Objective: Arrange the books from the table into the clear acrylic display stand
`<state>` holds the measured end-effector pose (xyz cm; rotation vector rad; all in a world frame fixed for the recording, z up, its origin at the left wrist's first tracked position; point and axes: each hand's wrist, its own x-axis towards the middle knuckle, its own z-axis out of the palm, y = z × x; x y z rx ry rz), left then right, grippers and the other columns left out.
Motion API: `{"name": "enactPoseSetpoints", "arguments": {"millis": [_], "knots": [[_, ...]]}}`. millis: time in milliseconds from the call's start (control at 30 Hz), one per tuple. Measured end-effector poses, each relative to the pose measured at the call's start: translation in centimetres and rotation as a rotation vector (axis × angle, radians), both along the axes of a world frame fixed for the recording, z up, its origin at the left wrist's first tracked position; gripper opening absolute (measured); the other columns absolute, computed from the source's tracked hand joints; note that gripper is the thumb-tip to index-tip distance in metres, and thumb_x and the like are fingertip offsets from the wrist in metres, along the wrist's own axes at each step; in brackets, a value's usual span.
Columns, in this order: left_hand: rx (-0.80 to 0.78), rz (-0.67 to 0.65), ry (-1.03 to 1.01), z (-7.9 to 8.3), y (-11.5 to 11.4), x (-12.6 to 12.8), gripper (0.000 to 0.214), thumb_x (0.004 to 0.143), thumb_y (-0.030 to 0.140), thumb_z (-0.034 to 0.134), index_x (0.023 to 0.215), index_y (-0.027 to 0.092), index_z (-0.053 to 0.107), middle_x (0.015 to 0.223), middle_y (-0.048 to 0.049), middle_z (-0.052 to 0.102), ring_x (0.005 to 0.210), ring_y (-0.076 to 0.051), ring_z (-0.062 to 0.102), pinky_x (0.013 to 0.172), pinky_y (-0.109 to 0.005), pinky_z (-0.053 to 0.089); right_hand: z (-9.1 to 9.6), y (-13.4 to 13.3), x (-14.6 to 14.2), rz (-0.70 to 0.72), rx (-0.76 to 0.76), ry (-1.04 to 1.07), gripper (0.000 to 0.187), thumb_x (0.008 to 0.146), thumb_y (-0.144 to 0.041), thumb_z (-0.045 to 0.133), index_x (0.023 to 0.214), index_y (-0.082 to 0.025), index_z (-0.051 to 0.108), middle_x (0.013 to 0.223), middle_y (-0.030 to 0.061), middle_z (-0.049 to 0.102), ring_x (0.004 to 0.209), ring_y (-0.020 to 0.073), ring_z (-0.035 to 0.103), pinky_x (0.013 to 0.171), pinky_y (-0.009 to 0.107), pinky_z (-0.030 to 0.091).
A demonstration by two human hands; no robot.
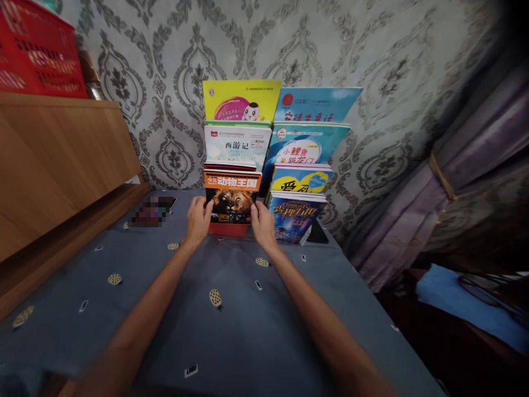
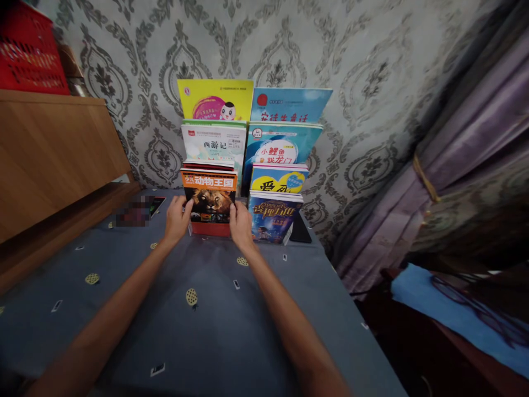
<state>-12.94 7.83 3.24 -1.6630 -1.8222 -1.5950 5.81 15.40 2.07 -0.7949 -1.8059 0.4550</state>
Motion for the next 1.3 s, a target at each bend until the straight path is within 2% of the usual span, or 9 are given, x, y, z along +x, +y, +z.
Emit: {"name": "enactPoseSetpoints", "arguments": {"millis": [133, 267, 500, 867, 1033, 1300], "knots": [[-0.051, 0.068, 0.144, 0.0, -0.1, -0.8, 0.026, 0.1, 0.034, 0.043, 0.082, 0.019, 0.055, 0.085, -0.0058, 0.057, 0.082, -0.02, 0.055, 0.076, -0.03, 0.04, 0.0, -0.1, 0.0, 0.01, -0.006, -0.038, 0.033, 0.099, -0.041, 0.031, 0.085, -0.022, 0.055, 0.076, 0.0075, 0.061, 0.079, 0.0255, 0.061, 0.07, 0.034, 0.044], [-0.099, 0.086, 0.192, -0.2, 0.0, -1.3, 0.027, 0.101, 0.035, 0.04, 0.085, 0.019, 0.055, 0.082, -0.0058, 0.06, 0.077, -0.019, 0.057, 0.073, -0.029, 0.039, -0.1, -0.1, 0.0, 0.016, 0.015, -0.084, 0.033, 0.1, -0.041, 0.03, 0.085, -0.022, 0.054, 0.076, 0.0077, 0.06, 0.08, 0.0252, 0.061, 0.071, 0.034, 0.044], [-0.133, 0.081, 0.15, -0.3, 0.1, -1.7, 0.02, 0.099, 0.033, 0.043, 0.089, 0.02, 0.056, 0.068, -0.0025, 0.058, 0.066, -0.019, 0.059, 0.064, -0.027, 0.037, -0.1, -0.1, 0.0, 0.02, 0.086, -0.115, 0.032, 0.1, -0.038, 0.03, 0.084, -0.022, 0.053, 0.083, 0.009, 0.061, 0.082, 0.0242, 0.057, 0.076, 0.036, 0.045], [-0.045, 0.033, 0.079, 1.3, -0.7, -1.2, 0.018, 0.098, 0.032, 0.047, 0.099, 0.018, 0.059, 0.076, -0.0036, 0.061, 0.071, -0.019, 0.06, 0.07, -0.028, 0.038, 0.2, -0.8, -0.1, -0.038, 0.122, -0.041, 0.028, 0.1, -0.036, 0.031, 0.083, -0.023, 0.049, 0.086, 0.0068, 0.055, 0.083, 0.0223, 0.054, 0.078, 0.036, 0.044], [-0.076, 0.053, 0.111, 0.8, -0.6, -1.3, 0.018, 0.098, 0.031, 0.046, 0.099, 0.018, 0.059, 0.076, -0.0042, 0.062, 0.072, -0.019, 0.061, 0.07, -0.028, 0.039, -0.6, -0.7, -0.3, -0.033, 0.11, -0.076, 0.026, 0.099, -0.033, 0.031, 0.083, -0.023, 0.048, 0.086, 0.0075, 0.055, 0.083, 0.0227, 0.054, 0.078, 0.036, 0.044], [-0.214, 0.152, 0.228, 0.3, -0.5, -1.3, 0.017, 0.1, 0.028, 0.042, 0.101, 0.018, 0.055, 0.081, -0.0054, 0.067, 0.075, -0.02, 0.065, 0.068, -0.027, 0.041, -2.2, -0.1, -0.1, -0.039, 0.116, -0.121, 0.025, 0.099, -0.033, 0.031, 0.084, -0.022, 0.047, 0.086, 0.0072, 0.056, 0.082, 0.0216, 0.055, 0.078, 0.034, 0.045]]}}
